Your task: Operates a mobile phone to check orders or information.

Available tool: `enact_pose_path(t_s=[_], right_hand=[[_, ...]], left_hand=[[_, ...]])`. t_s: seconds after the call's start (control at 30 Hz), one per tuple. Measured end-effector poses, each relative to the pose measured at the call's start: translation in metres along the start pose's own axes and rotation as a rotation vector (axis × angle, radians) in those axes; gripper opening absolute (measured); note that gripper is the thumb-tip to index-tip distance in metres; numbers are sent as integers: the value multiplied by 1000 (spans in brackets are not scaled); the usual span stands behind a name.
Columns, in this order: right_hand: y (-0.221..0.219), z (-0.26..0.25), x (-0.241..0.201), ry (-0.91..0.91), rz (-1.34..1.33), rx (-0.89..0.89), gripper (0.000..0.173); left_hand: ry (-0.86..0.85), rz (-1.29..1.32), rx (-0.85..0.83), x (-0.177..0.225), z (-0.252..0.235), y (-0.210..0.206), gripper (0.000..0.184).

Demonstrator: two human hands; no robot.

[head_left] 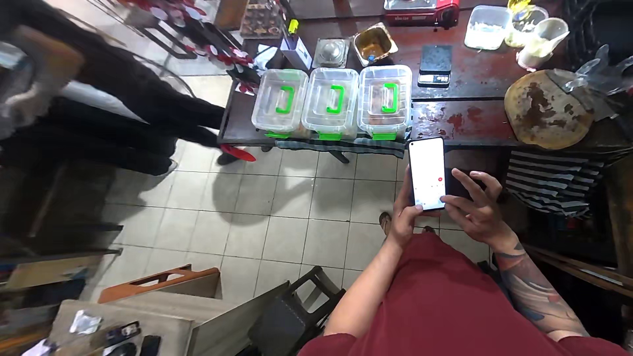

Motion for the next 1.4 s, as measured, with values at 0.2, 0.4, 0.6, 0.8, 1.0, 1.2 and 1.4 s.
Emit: enact_pose_path(t_s=[0.2, 0.4, 0.6, 0.8, 1.0, 1.2, 1.4], right_hand=[[0, 0, -2, 10, 31, 5, 17], [0, 0, -3, -4, 23, 1, 18], [0, 0, -5, -6, 33, -2, 18], [5, 0, -5, -57, -3, 46, 20], [-2, -2, -1, -119, -34, -25, 28], [-4, -7, 3, -160, -85, -73, 37], [-3, -11, 4, -176, -108, -77, 38]], left_hand=[[-20, 8, -2, -1, 2, 2, 80], [-15, 23, -1, 0, 3, 1, 80], [-20, 21, -21, 0, 4, 1, 80], [-19, 29, -36, -1, 5, 3, 81], [-16, 10, -43, 0, 7, 1, 79], [2, -1, -55, 0, 9, -1, 78], [14, 1, -63, 2, 10, -3, 76]])
Point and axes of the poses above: each hand's wrist, its own z-axis away from the middle knuckle, its own y-axis out of the back of the hand, x = y × z, the point moved 7 cm from there along -z, towards the middle knuckle, and after that the axes turned 13 degrees about y, right-handed, at the moved point
